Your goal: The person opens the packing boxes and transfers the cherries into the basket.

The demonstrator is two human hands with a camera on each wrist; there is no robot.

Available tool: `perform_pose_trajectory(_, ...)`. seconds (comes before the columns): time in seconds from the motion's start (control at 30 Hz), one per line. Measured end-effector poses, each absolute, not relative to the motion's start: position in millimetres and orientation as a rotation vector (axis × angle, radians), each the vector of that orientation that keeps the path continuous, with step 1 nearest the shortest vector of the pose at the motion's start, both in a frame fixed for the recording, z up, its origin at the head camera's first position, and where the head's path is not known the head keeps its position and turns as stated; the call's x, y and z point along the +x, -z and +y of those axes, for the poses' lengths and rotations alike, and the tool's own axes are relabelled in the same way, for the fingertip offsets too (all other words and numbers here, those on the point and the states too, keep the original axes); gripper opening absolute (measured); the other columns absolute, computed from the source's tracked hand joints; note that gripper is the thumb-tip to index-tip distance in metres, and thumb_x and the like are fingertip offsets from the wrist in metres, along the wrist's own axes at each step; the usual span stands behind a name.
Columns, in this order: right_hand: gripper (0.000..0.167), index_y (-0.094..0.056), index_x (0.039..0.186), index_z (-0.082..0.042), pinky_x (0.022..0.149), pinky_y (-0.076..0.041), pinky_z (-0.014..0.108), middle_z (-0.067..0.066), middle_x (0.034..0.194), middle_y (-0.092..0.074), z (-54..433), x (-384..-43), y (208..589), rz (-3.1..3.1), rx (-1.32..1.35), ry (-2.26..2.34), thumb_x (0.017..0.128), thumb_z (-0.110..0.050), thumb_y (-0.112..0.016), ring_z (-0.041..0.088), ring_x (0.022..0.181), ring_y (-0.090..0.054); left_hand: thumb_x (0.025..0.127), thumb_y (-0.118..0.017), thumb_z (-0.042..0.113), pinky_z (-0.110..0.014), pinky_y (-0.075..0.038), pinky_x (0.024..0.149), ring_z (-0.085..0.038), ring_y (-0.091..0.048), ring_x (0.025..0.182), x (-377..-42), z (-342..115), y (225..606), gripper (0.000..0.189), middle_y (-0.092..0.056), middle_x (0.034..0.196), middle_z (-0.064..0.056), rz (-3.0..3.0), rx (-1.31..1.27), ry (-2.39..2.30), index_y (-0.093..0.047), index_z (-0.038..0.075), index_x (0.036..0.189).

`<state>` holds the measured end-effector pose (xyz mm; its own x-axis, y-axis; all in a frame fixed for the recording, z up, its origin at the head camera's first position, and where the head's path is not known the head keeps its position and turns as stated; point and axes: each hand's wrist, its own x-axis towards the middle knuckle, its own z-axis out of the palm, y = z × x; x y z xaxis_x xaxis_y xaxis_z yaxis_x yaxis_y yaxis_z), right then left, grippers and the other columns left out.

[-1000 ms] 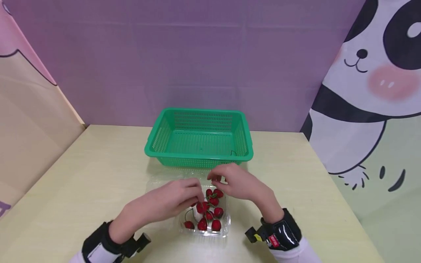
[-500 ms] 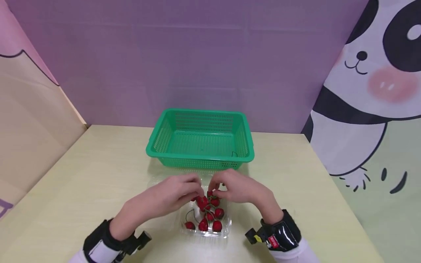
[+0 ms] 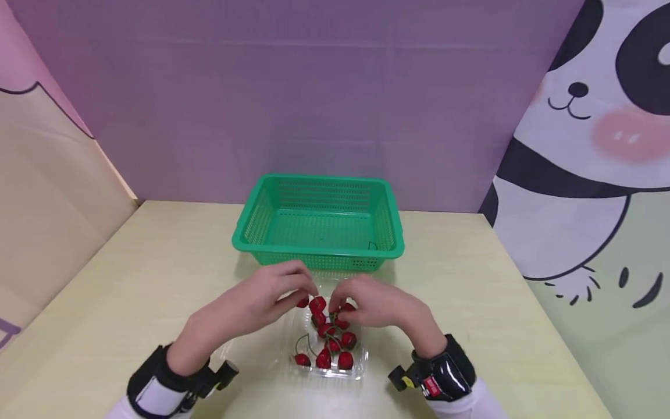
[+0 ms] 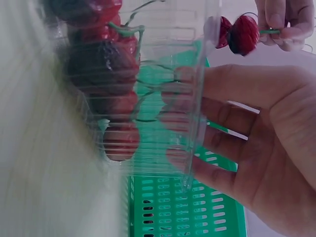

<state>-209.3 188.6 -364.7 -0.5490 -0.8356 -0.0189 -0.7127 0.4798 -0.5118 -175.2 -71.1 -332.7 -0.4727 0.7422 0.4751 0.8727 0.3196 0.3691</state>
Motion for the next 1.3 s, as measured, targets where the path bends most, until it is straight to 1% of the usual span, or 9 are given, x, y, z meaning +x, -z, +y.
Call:
perform_pose_trajectory(0.37,0.012,-0.076,0.103,-0.009,0.086,-0.057,0.037,-0.01,0.098,-0.069,188.3,-211.0,368.2,2.477,-1.36,0.604,0.093,-0.003,-0.073,0.01,0.094,-0.065,0.093,-0.07,-0.007,-0.016,-0.052,0.07,-0.011,-0.062,0.081,-184.4,-77.5,331.7,0.016,-0.065,0.098,-0.004,-2.366,-1.402,0.891,-0.074,0.003,0.104)
perform_pose_trajectory(0.47,0.011,-0.076,0.102,-0.01,0.086,-0.057,0.037,-0.008,0.097,-0.07,187.7,-211.3,369.6,2.471,-1.347,0.599,0.093,-0.004,-0.074,0.008,0.093,-0.064,0.094,-0.069,-0.008,-0.017,-0.052,0.071,-0.011,-0.063,0.081,-186.8,-79.5,330.6,0.016,-0.066,0.098,-0.005,-2.369,-1.379,0.89,-0.075,0.003,0.104)
perform_pose_trajectory(0.57,0.008,-0.076,0.101,-0.011,0.085,-0.057,0.037,-0.006,0.098,-0.071,187.9,-211.8,370.3,2.461,-1.334,0.61,0.094,-0.006,-0.074,0.007,0.092,-0.063,0.094,-0.068,-0.007,-0.018,-0.052,0.069,-0.01,-0.063,0.079,-188.8,-80.7,328.9,0.015,-0.066,0.097,-0.006,-2.376,-1.345,0.889,-0.075,0.003,0.103)
perform_pose_trajectory(0.67,0.007,-0.076,0.1,-0.012,0.084,-0.057,0.036,-0.005,0.097,-0.072,188.1,-212.0,370.6,2.452,-1.341,0.622,0.095,-0.008,-0.074,0.005,0.091,-0.063,0.092,-0.069,-0.008,-0.019,-0.052,0.067,-0.011,-0.062,0.077,-191.8,-82.0,328.6,0.016,-0.065,0.095,-0.005,-2.371,-1.303,0.881,-0.075,0.004,0.101)
perform_pose_trajectory(0.73,0.006,-0.076,0.1,-0.012,0.084,-0.057,0.035,-0.005,0.097,-0.072,188.0,-212.1,370.5,2.45,-1.353,0.624,0.095,-0.009,-0.074,0.004,0.091,-0.062,0.091,-0.071,-0.008,-0.02,-0.053,0.068,-0.011,-0.062,0.078,-194.4,-83.5,328.7,0.015,-0.065,0.095,-0.004,-2.358,-1.281,0.868,-0.075,0.004,0.1)
perform_pose_trajectory(0.83,0.007,-0.076,0.099,-0.012,0.084,-0.057,0.035,-0.007,0.096,-0.071,187.7,-212.0,370.7,2.452,-1.362,0.621,0.094,-0.007,-0.074,0.002,0.09,-0.062,0.09,-0.072,-0.009,-0.022,-0.054,0.07,-0.014,-0.063,0.081,-198.0,-85.9,328.8,0.015,-0.066,0.095,-0.004,-2.334,-1.256,0.863,-0.074,0.004,0.098)
perform_pose_trajectory(1.0,0.008,-0.075,0.097,-0.013,0.084,-0.057,0.035,-0.013,0.094,-0.069,188.3,-210.7,368.5,2.457,-1.338,0.623,0.094,-0.005,-0.073,0.002,0.089,-0.062,0.091,-0.072,-0.009,-0.022,-0.055,0.071,-0.015,-0.064,0.083,-203.5,-89.6,328.8,0.015,-0.067,0.096,-0.005,-2.301,-1.217,0.871,-0.075,0.004,0.097)
perform_pose_trajectory(1.17,0.009,-0.075,0.096,-0.014,0.084,-0.057,0.035,-0.013,0.093,-0.068,189.9,-210.1,366.4,2.459,-1.342,0.628,0.094,-0.006,-0.073,0.002,0.088,-0.062,0.09,-0.07,-0.011,-0.024,-0.055,0.07,-0.016,-0.064,0.085,-208.5,-92.1,329.0,0.017,-0.067,0.098,-0.006,-2.258,-1.173,0.898,-0.075,0.002,0.098)
perform_pose_trajectory(1.3,0.009,-0.075,0.096,-0.015,0.085,-0.057,0.036,-0.014,0.093,-0.068,190.1,-210.6,366.7,2.463,-1.336,0.636,0.094,-0.006,-0.072,0.002,0.089,-0.062,0.092,-0.069,-0.01,-0.025,-0.054,0.069,-0.016,-0.064,0.086,-211.3,-94.0,329.3,0.016,-0.066,0.099,-0.006,-2.25,-1.117,0.91,-0.076,0.003,0.098)
